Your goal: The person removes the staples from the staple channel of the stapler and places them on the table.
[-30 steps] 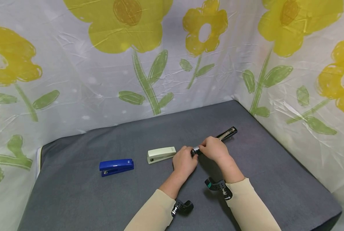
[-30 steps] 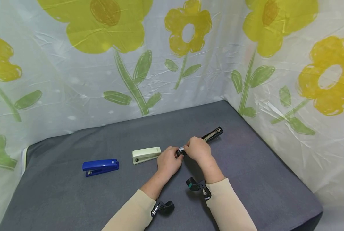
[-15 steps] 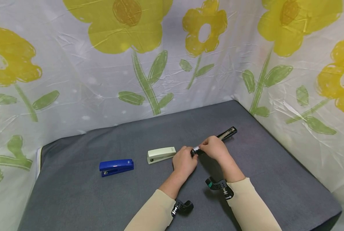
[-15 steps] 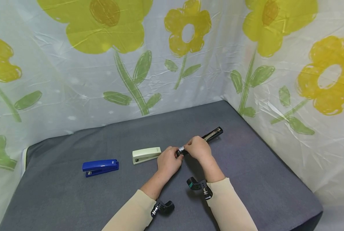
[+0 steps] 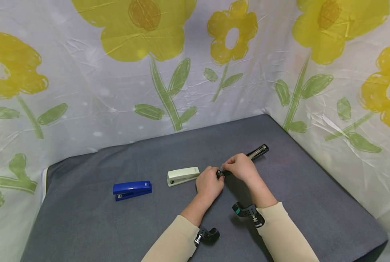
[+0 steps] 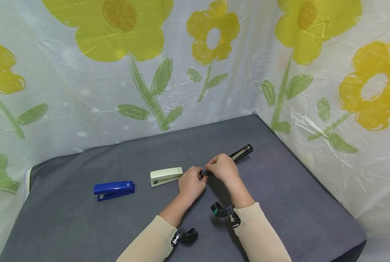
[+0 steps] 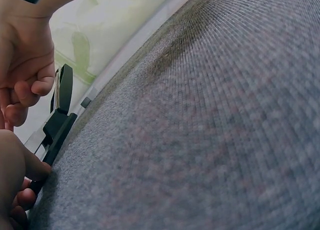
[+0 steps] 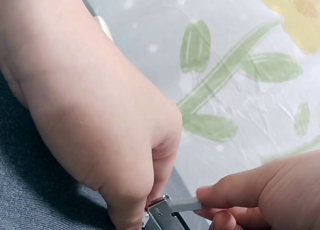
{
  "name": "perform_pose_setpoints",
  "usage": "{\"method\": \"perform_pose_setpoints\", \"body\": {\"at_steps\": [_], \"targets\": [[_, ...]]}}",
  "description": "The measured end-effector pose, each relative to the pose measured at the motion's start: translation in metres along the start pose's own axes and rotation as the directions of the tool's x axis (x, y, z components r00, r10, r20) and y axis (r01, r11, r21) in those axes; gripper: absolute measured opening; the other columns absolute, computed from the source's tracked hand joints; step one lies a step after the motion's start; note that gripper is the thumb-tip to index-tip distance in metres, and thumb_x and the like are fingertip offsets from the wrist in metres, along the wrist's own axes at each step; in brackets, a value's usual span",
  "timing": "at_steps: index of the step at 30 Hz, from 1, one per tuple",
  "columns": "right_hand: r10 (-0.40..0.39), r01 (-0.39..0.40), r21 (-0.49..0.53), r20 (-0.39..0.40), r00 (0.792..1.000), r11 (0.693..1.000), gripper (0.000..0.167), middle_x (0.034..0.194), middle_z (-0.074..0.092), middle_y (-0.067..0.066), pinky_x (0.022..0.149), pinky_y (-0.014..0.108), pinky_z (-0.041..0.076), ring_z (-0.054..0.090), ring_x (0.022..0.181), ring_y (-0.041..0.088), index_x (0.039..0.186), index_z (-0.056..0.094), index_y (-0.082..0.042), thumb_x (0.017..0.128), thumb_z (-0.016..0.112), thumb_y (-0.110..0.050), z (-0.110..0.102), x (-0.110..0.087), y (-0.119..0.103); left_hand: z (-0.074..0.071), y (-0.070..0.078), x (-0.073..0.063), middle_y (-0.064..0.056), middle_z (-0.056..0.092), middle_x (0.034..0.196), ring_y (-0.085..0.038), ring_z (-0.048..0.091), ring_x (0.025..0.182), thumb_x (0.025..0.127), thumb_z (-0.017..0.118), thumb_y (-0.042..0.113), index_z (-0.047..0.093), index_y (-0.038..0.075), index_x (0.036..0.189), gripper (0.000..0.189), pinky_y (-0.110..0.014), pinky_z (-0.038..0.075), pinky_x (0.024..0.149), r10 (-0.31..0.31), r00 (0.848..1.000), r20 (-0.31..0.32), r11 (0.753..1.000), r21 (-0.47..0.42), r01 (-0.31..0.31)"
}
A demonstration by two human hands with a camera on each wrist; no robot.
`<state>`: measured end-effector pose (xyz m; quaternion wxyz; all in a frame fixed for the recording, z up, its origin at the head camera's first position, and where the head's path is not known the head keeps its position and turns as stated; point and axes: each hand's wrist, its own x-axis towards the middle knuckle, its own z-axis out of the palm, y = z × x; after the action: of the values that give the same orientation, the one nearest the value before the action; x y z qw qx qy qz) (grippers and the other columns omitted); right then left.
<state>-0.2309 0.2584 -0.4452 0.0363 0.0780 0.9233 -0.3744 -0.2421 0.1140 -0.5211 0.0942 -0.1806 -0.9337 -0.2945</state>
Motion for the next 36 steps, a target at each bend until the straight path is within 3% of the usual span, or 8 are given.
{"method": "perform_pose_setpoints", "body": {"at_steps": [4, 13, 18, 22, 26, 29, 33, 36], "targets": [[-0.011, 0.011, 0.006, -0.017, 1.0, 1.0, 0.039, 0.052, 0.039, -0.004, 0.046, 0.028, 0.025, 0.027, 0.044, 0.011, 0.067, 0.068, -0.004, 0.099, 0.069, -0.026, 0.001, 0.0, 0.001, 0.001, 0.0, 0.0, -0.002, 0.062, 0.083, -0.021, 0.062, 0.07, 0.09, 0.078, 0.024, 0.078, 0.011, 0.106, 0.021, -0.034, 0.047, 0.055, 0.001, 1.0, -0.001, 1.0, 0.004, -0.001], [-0.033, 0.033, 0.01, -0.03, 0.999, 0.999, 0.047, 0.05, 0.033, -0.005, 0.046, 0.027, 0.025, 0.026, 0.044, 0.01, 0.055, 0.045, -0.018, 0.097, 0.066, -0.018, 0.004, 0.002, 0.005, 0.001, 0.0, 0.001, -0.001, 0.061, 0.082, -0.021, 0.062, 0.069, 0.089, 0.079, 0.023, 0.078, 0.012, 0.104, 0.019, -0.034, 0.046, 0.054, 0.003, 1.0, -0.004, 1.0, 0.002, -0.003], [-0.043, 0.045, 0.036, -0.043, 0.998, 0.998, 0.035, 0.051, 0.035, -0.005, 0.046, 0.028, 0.025, 0.026, 0.044, 0.01, 0.06, 0.056, -0.011, 0.094, 0.063, -0.015, 0.0, 0.002, 0.005, 0.001, 0.0, 0.001, -0.001, 0.06, 0.08, -0.021, 0.061, 0.067, 0.089, 0.078, 0.024, 0.078, 0.012, 0.102, 0.017, -0.035, 0.046, 0.054, -0.001, 1.0, 0.001, 1.0, 0.004, 0.001], [-0.039, 0.041, 0.069, -0.033, 0.999, 0.997, 0.024, 0.052, 0.039, -0.005, 0.046, 0.028, 0.027, 0.028, 0.044, 0.01, 0.079, 0.073, -0.002, 0.096, 0.061, -0.016, -0.009, 0.0, 0.004, 0.0, 0.001, 0.0, -0.002, 0.062, 0.082, -0.022, 0.063, 0.07, 0.09, 0.078, 0.024, 0.078, 0.012, 0.104, 0.019, -0.036, 0.047, 0.056, -0.004, 1.0, 0.002, 1.0, 0.009, 0.004], [-0.039, 0.041, 0.117, -0.016, 0.999, 0.992, 0.025, 0.054, 0.041, -0.005, 0.047, 0.03, 0.031, 0.029, 0.045, 0.01, 0.096, 0.077, 0.001, 0.099, 0.061, -0.017, -0.018, -0.002, 0.004, -0.001, 0.002, -0.001, -0.003, 0.064, 0.085, -0.023, 0.065, 0.074, 0.09, 0.079, 0.025, 0.078, 0.01, 0.106, 0.022, -0.038, 0.049, 0.058, 0.0, 1.0, -0.004, 1.0, 0.008, 0.0], [-0.044, 0.043, 0.178, 0.002, 0.999, 0.983, 0.025, 0.057, 0.043, -0.005, 0.052, 0.031, 0.033, 0.029, 0.049, 0.011, 0.092, 0.076, 0.002, 0.1, 0.061, -0.016, -0.024, -0.004, 0.005, -0.001, 0.003, 0.0, -0.004, 0.064, 0.086, -0.023, 0.065, 0.074, 0.09, 0.079, 0.025, 0.078, 0.01, 0.107, 0.023, -0.038, 0.049, 0.058, 0.004, 1.0, -0.008, 1.0, 0.006, -0.004], [-0.063, 0.043, 0.264, 0.066, 0.996, 0.964, 0.031, 0.059, 0.043, -0.003, 0.055, 0.032, 0.033, 0.027, 0.049, 0.012, 0.07, 0.065, -0.006, 0.1, 0.06, -0.015, -0.031, -0.005, 0.006, 0.0, 0.003, 0.001, -0.004, 0.065, 0.086, -0.023, 0.066, 0.074, 0.089, 0.079, 0.024, 0.078, 0.01, 0.108, 0.024, -0.037, 0.048, 0.057, 0.008, 1.0, -0.012, 1.0, 0.017, -0.007], [-0.077, 0.031, 0.317, 0.132, 0.988, 0.948, 0.033, 0.058, 0.044, -0.001, 0.056, 0.033, 0.035, 0.031, 0.049, 0.012, 0.068, 0.06, -0.01, 0.1, 0.06, -0.016, -0.038, -0.006, 0.008, 0.001, 0.002, 0.001, -0.004, 0.065, 0.086, -0.023, 0.066, 0.074, 0.089, 0.079, 0.024, 0.077, 0.009, 0.108, 0.024, -0.036, 0.048, 0.056, 0.011, 1.0, -0.013, 1.0, 0.03, -0.011]]}}
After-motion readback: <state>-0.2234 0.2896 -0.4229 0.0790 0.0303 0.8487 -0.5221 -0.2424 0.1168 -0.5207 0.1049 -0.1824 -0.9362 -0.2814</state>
